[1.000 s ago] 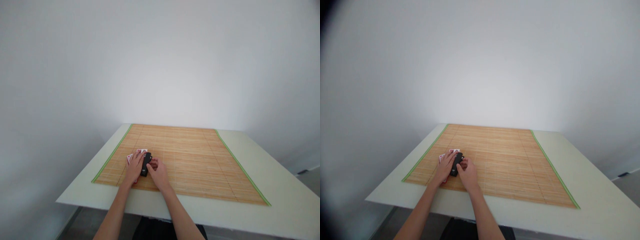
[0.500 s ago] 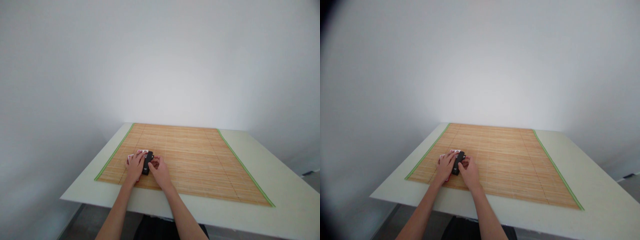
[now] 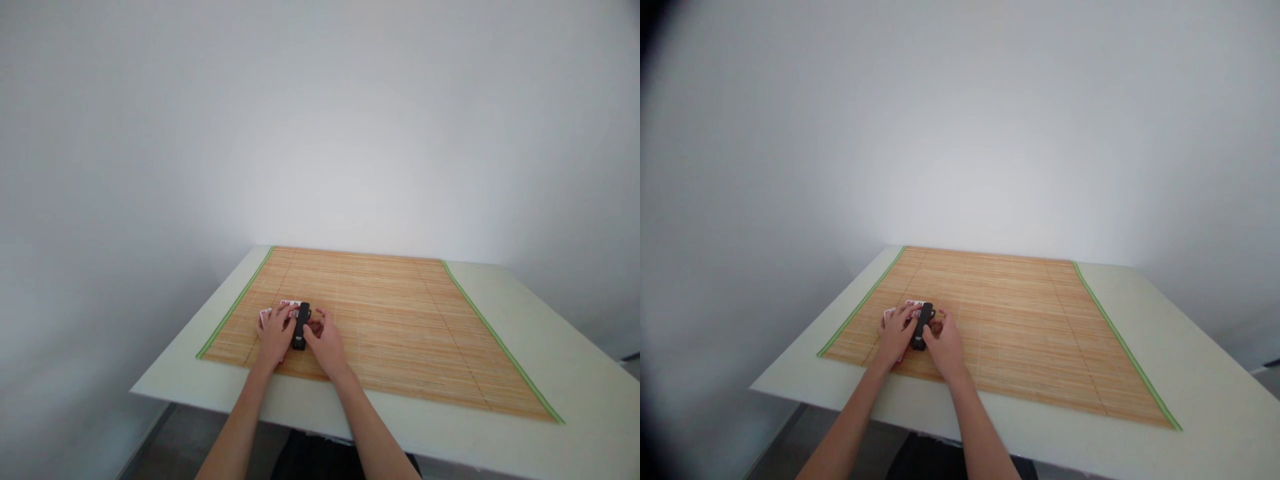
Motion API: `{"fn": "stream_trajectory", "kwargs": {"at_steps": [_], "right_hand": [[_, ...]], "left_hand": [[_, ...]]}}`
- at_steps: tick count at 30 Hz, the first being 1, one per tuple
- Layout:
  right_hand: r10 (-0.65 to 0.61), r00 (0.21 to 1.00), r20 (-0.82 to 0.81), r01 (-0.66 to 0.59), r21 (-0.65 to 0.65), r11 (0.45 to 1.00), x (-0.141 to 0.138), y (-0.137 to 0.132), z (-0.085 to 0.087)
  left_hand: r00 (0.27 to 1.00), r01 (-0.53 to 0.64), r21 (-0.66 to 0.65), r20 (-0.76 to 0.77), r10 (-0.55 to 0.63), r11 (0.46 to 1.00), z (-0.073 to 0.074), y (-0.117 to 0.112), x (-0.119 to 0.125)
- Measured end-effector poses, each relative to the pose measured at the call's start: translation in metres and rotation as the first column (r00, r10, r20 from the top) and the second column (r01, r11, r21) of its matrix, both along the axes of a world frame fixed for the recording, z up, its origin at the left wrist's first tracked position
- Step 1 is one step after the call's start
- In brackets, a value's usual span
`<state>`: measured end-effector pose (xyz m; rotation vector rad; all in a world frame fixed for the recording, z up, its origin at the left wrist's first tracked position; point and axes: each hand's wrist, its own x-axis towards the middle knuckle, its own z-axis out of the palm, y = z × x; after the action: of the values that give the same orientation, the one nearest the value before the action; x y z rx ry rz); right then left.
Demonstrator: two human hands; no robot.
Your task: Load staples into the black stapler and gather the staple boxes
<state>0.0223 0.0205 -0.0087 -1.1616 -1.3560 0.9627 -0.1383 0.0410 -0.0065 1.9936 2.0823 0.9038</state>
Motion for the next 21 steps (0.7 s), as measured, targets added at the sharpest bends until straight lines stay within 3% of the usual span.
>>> {"fn": "stream_trajectory", "kwargs": {"at_steps": [21], "right_hand": [[-0.015, 0.999, 0.043, 0.015, 0.002, 1.0, -0.0004, 0.0028, -0.0069]], "left_hand": [[0.997, 0.025, -0.022, 0.073, -0.024, 0.999, -0.0023, 0.0016, -0.0023]]}}
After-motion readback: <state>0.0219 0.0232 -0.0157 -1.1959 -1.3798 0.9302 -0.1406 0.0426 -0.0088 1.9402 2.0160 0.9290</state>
